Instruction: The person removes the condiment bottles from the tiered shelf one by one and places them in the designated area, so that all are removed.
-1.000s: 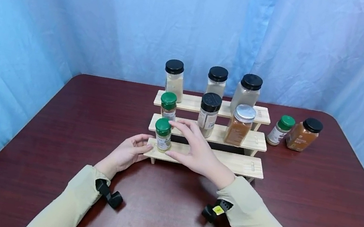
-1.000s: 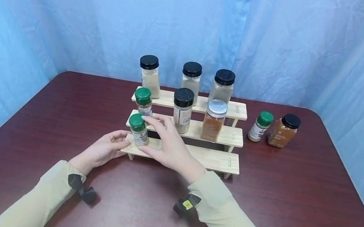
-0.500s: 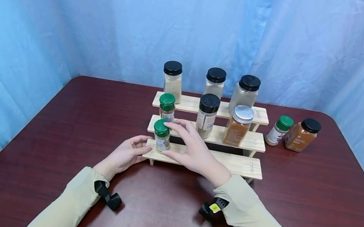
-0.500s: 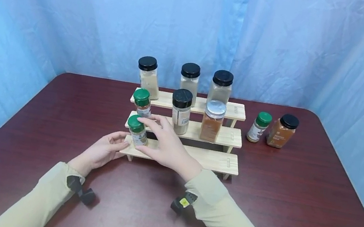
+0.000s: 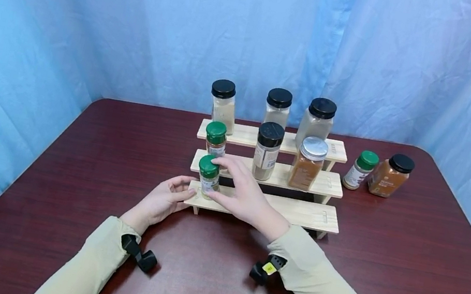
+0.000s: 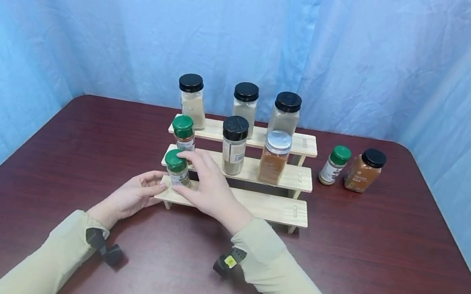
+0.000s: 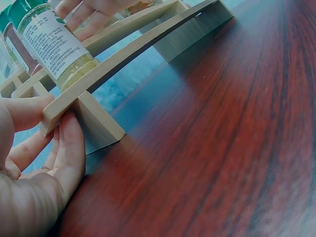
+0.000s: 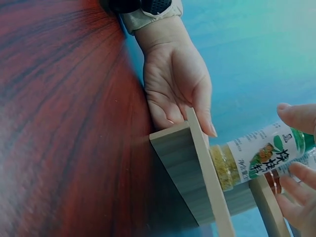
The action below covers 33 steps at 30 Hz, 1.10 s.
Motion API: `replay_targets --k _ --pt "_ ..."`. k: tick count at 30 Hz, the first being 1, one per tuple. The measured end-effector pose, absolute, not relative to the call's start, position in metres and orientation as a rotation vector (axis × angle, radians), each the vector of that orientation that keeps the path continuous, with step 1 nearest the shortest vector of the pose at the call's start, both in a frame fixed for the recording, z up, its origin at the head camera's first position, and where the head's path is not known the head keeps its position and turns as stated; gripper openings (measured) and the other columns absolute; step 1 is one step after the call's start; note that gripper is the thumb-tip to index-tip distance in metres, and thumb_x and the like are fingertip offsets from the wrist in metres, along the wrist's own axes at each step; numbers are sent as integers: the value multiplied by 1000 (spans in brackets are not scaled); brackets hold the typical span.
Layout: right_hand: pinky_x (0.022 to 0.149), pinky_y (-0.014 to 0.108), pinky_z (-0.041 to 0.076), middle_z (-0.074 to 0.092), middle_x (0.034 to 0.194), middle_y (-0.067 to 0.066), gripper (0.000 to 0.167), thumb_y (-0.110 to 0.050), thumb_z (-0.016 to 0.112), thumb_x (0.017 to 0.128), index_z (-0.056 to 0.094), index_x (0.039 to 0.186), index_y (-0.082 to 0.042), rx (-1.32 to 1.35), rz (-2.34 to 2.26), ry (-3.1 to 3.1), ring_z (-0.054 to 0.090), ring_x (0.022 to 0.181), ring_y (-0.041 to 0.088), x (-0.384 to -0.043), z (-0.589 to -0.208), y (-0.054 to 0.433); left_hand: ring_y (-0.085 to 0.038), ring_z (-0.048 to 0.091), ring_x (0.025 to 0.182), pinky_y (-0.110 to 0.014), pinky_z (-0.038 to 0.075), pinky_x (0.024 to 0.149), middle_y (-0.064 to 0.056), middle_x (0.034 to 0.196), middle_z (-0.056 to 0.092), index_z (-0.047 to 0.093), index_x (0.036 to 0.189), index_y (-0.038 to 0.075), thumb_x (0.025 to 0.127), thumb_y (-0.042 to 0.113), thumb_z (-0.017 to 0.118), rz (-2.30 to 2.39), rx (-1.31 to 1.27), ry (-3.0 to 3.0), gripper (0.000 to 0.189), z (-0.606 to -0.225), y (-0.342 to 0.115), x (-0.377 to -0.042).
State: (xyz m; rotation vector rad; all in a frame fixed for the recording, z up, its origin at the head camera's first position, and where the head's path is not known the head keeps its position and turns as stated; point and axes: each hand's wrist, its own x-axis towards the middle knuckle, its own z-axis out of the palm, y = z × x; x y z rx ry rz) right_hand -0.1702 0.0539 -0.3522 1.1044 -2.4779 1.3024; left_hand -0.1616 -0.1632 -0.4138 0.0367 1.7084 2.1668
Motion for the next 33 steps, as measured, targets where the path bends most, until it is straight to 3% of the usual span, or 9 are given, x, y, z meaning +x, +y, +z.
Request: replay_targets --k 14,20,33 --pt "96 37 47 55 122 14 50 -6 72 82 47 126 -3 1035 1393 -2408 57 109 24 -170 -360 42 -6 62 83 -22 52 75 4 92 61 47 115 9 95 -5 46 2193 50 1666 24 -414 -163 -160" --pt "95 38 47 57 121 15 47 -5 72 82 50 124 -2 997 1368 -2363 58 107 25 -169 -364 41 -5 63 84 -22 52 76 4 94 61 45 120 5 95 -4 46 2182 53 1680 27 -413 -163 -160" --pt "90 34 51 58 116 16 46 -2 72 81 51 122 -2 1011 1397 -2307 58 105 25 -165 -368 42 -5 63 85 -21 52 76 4 94 61 48 116 9 95 -4 46 2182 71 1679 24 -415 -164 -162"
